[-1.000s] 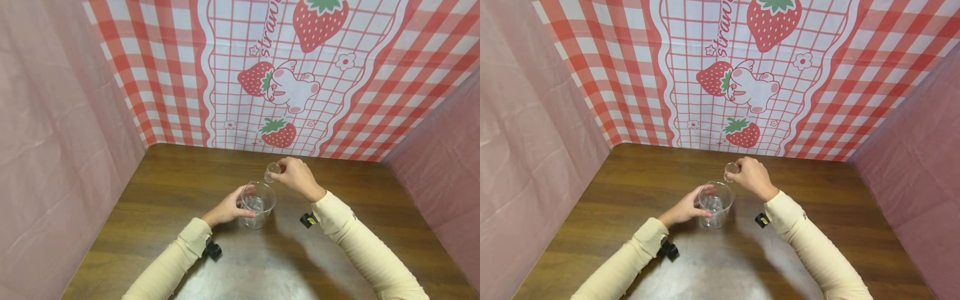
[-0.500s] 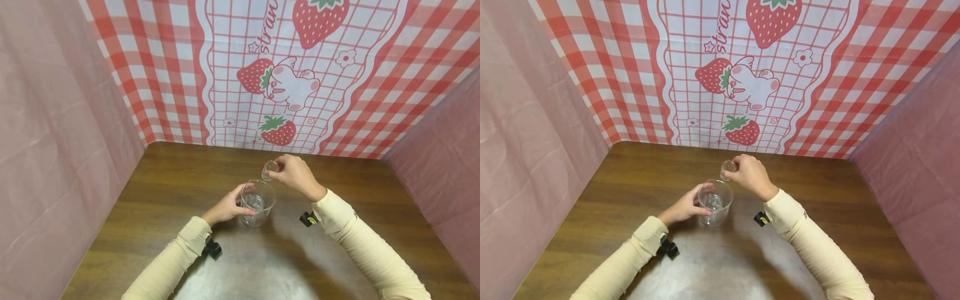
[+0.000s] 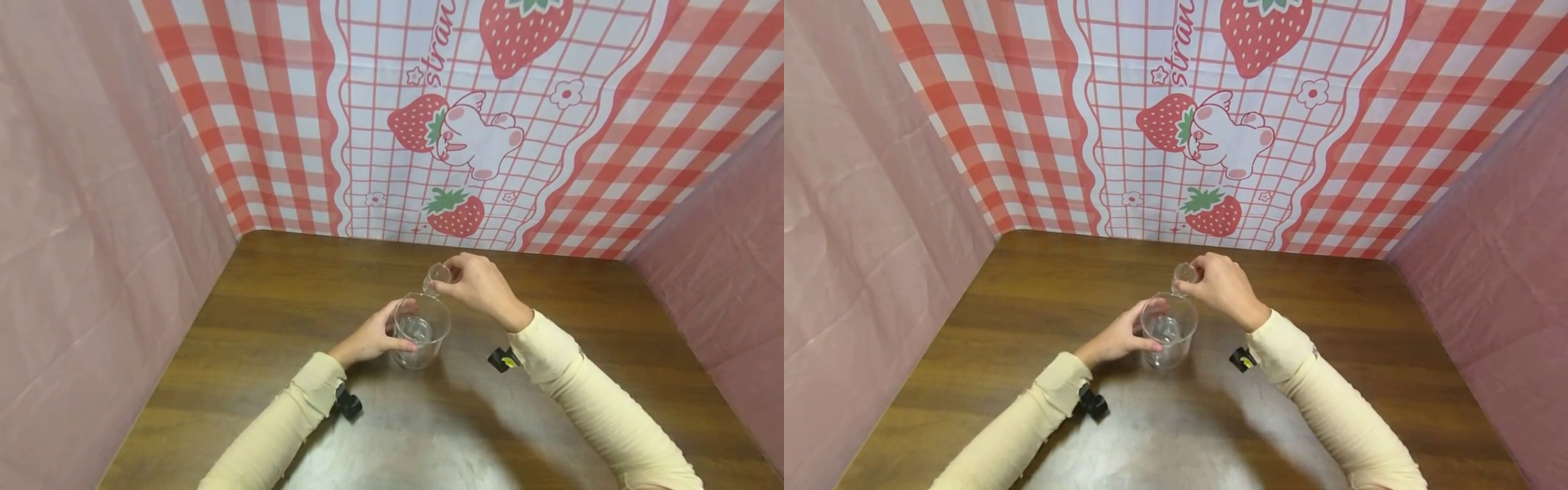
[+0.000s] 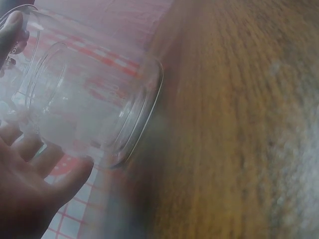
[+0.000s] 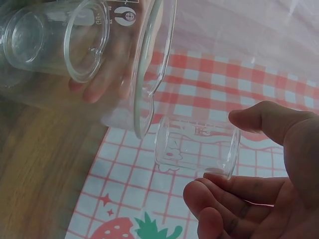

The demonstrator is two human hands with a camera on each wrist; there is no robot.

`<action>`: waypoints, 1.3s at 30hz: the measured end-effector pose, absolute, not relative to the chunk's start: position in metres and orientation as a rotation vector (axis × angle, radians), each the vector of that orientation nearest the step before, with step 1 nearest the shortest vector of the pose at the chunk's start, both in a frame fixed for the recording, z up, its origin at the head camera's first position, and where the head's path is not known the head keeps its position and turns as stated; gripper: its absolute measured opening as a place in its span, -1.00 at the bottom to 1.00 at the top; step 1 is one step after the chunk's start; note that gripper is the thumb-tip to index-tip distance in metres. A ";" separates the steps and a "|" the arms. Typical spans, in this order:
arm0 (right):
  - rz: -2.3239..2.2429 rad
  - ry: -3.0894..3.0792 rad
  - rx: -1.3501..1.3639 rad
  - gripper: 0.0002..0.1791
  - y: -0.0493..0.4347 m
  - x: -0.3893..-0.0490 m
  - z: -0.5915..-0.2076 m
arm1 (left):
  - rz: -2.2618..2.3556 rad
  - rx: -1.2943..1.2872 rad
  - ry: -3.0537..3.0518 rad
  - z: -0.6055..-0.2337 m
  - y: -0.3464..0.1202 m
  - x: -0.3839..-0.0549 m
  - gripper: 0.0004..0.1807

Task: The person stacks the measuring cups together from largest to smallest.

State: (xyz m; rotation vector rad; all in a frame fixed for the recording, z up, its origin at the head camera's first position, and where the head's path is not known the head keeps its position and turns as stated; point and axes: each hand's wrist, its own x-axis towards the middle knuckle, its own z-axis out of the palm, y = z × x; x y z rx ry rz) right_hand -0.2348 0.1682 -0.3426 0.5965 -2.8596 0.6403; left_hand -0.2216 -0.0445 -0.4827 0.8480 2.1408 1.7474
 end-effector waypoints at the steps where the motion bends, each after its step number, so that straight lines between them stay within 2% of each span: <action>1: 0.645 -2.861 0.602 -0.62 0.168 -0.234 -0.343 | 1.748 0.850 2.140 -0.483 -0.045 -0.221 0.02; 8: 0.687 -2.849 0.663 -0.60 0.164 -0.231 -0.343 | 1.758 0.856 2.125 -0.482 -0.046 -0.221 -0.01; 21: 0.693 -2.876 0.785 -0.58 0.157 -0.226 -0.348 | 1.755 0.796 2.117 -0.484 -0.046 -0.221 0.04; 39: 0.604 -2.872 1.038 -0.63 0.152 -0.224 -0.356 | 1.771 0.767 2.094 -0.482 -0.044 -0.219 0.00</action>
